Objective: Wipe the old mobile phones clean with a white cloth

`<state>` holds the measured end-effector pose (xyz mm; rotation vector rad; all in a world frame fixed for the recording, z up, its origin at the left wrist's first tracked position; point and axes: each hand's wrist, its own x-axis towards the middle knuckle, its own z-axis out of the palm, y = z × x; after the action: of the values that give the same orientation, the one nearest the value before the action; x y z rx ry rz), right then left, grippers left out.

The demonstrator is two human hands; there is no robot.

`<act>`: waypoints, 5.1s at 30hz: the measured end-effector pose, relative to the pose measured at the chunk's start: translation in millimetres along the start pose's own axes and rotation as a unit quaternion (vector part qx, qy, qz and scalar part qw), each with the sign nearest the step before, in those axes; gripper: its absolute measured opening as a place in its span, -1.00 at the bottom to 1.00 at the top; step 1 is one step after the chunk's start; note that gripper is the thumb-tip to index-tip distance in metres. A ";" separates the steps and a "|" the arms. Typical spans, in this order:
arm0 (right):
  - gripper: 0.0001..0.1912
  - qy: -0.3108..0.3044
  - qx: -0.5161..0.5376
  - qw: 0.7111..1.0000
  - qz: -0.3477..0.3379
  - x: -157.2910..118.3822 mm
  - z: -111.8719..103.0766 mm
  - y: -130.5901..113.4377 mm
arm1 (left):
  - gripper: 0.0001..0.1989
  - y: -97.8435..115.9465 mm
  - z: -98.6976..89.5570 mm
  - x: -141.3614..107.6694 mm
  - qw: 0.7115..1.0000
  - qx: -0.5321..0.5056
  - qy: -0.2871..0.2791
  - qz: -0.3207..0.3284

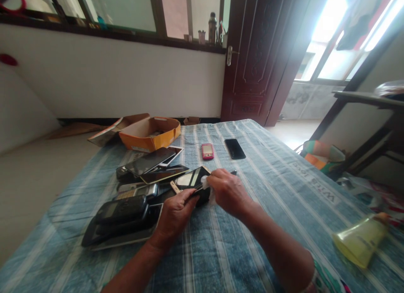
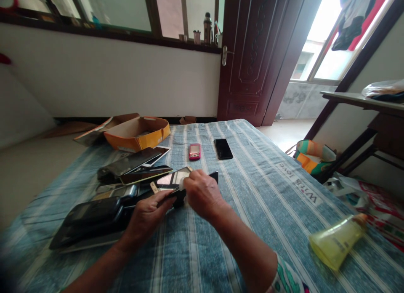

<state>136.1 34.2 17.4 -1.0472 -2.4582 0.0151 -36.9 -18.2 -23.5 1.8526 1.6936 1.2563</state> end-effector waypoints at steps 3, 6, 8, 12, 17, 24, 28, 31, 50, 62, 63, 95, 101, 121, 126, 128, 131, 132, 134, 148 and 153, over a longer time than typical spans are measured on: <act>-0.82 -0.003 0.002 0.997 -0.076 -1.5 10.7 -17.9 | -0.70 2.2 -1.4 -0.1 1.000 -0.011 -0.017 0.004; -0.82 -0.028 0.008 0.996 -0.085 -2.2 12.9 -14.0 | -0.72 3.3 -1.7 0.0 1.000 -0.014 -0.018 0.012; -0.81 -0.043 0.020 0.996 -0.073 -1.8 10.0 -3.1 | -0.74 3.0 -1.2 0.1 1.000 -0.011 -0.011 0.015; -0.76 -0.048 0.056 0.997 -0.037 -0.6 1.7 23.4 | -0.76 2.4 -0.1 0.2 1.000 0.004 -0.002 0.006; -0.70 -0.040 0.101 0.994 0.009 -1.2 -8.1 53.0 | -0.74 2.9 0.4 0.2 1.000 0.012 -0.004 0.002; -0.72 -0.049 0.076 0.995 0.037 -2.3 -14.6 64.0 | -0.75 2.2 0.7 0.8 1.000 0.010 0.005 0.012; -0.74 -0.064 0.029 0.997 0.007 -0.7 -6.9 37.5 | -0.75 2.5 0.2 0.4 1.000 0.009 0.002 0.012; -0.77 -0.058 0.016 0.997 -0.044 -0.6 3.7 8.1 | -0.74 2.5 -0.2 0.0 1.000 0.005 -0.002 0.016; -0.69 -0.039 0.118 0.992 0.007 -0.7 -2.7 50.9 | -0.75 -1.9 1.4 -0.3 1.000 0.010 -0.001 0.014; -0.73 -0.066 0.025 0.995 0.075 -1.9 -14.3 77.0 | -0.76 -1.0 2.1 -2.2 1.000 0.009 0.004 0.027; -0.75 -0.068 0.016 0.995 0.077 -1.7 -15.3 73.9 | -0.76 -1.1 2.0 -2.2 1.000 0.011 0.005 0.028; -0.73 -0.081 0.064 0.994 0.029 -1.4 -14.2 38.5 | -0.78 3.5 0.8 -2.1 0.999 0.023 0.003 0.043; -0.81 -0.079 0.035 0.994 -0.063 -1.8 0.8 -5.2 | -0.76 2.9 0.4 -2.3 0.999 0.004 -0.006 0.039; -0.70 -0.051 0.114 0.992 0.026 -1.5 -14.3 60.2 | -0.76 0.4 1.7 -2.6 0.999 0.022 0.003 0.041; -0.72 -0.067 0.078 0.994 0.022 -1.6 -15.7 42.3 | -0.77 -1.3 2.1 -2.4 0.999 0.024 0.002 0.044; -0.73 -0.064 0.074 0.995 -0.007 -1.8 -12.4 23.5 | -0.77 -0.1 1.3 -2.2 0.999 0.019 0.001 0.042; -0.79 -0.073 0.069 0.992 -0.073 -2.7 -4.5 -3.3 | -0.76 3.0 -0.1 -2.5 0.999 0.005 -0.009 0.041; -0.80 -0.073 0.061 0.992 -0.084 -3.1 -1.9 -9.0 | -0.76 3.8 -0.3 -2.7 0.999 0.001 -0.012 0.042; -0.81 -0.073 0.042 0.993 -0.085 -3.7 2.0 -12.8 | -0.76 4.4 -0.2 -3.1 0.999 -0.003 -0.015 0.044; -0.71 -0.072 0.098 0.992 0.023 -1.3 -14.9 53.0 | -0.77 4.2 1.1 -2.2 0.998 0.026 0.006 0.050; -0.70 -0.051 0.110 0.992 0.037 -2.5 -12.6 73.4 | -0.77 3.4 1.6 -2.7 0.998 0.029 0.007 0.054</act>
<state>192.8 82.4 13.8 -1.0628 -2.4370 0.3627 -33.2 -21.1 -22.8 1.9981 1.6733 1.2772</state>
